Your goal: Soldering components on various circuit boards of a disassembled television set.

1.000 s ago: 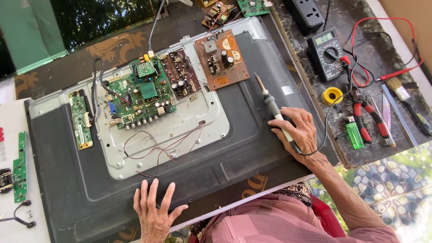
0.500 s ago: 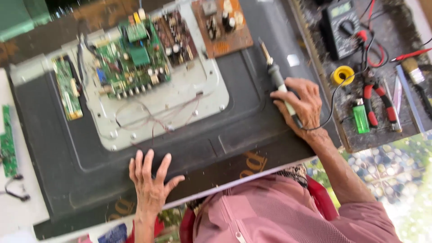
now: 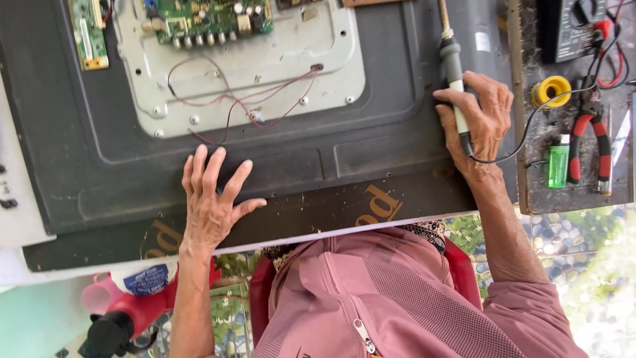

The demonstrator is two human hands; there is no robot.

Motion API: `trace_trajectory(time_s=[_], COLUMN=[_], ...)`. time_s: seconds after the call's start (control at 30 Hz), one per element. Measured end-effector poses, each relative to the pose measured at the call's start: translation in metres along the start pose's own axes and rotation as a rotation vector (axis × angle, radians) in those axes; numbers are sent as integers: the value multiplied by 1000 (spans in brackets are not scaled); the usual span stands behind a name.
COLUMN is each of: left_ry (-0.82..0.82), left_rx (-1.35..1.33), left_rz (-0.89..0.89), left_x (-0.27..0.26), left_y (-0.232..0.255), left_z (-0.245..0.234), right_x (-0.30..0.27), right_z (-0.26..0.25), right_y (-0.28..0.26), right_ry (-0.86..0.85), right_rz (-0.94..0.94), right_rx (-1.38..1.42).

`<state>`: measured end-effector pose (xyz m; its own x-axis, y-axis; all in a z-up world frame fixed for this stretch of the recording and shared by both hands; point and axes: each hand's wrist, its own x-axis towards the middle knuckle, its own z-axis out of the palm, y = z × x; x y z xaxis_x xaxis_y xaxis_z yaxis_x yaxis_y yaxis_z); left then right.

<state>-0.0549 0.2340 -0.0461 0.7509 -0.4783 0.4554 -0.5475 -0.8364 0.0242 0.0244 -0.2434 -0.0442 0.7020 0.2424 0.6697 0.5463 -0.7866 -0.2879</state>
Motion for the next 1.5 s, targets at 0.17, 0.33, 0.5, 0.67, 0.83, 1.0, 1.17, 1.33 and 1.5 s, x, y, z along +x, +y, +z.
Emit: trace_trajectory(time_s=[0.17, 0.33, 0.5, 0.67, 0.83, 1.0, 1.17, 1.33, 1.5], left_ry=[-3, -96, -70, -152, -357, -323, -29, 53, 57], left_rx=[5, -6, -55, -40, -83, -422, -600, -567, -535], left_rz=[13, -2, -40, 126, 220, 261, 343, 538, 665], left_x=[-1, 7, 3, -9, -1, 10, 52, 113, 158], left_y=[-1, 3, 17, 88, 150, 174, 200, 220, 236], left_z=[0, -14, -10, -6, -9, -2, 40, 85, 102], right_x=[0, 11, 7, 8, 9, 4, -12, -3, -5], right_z=[-2, -8, -8, -12, -14, -13, -11, -24, -7], right_y=[-1, -25, -21, -22, -21, -14, -1, -20, -25], right_ry=[11, -5, -7, -20, 18, 3, 232, 300, 298], right_rz=[-27, 21, 33, 58, 77, 103, 473, 631, 542], right_rx=[13, -56, -41, -2, 8, -6, 525, 614, 629])
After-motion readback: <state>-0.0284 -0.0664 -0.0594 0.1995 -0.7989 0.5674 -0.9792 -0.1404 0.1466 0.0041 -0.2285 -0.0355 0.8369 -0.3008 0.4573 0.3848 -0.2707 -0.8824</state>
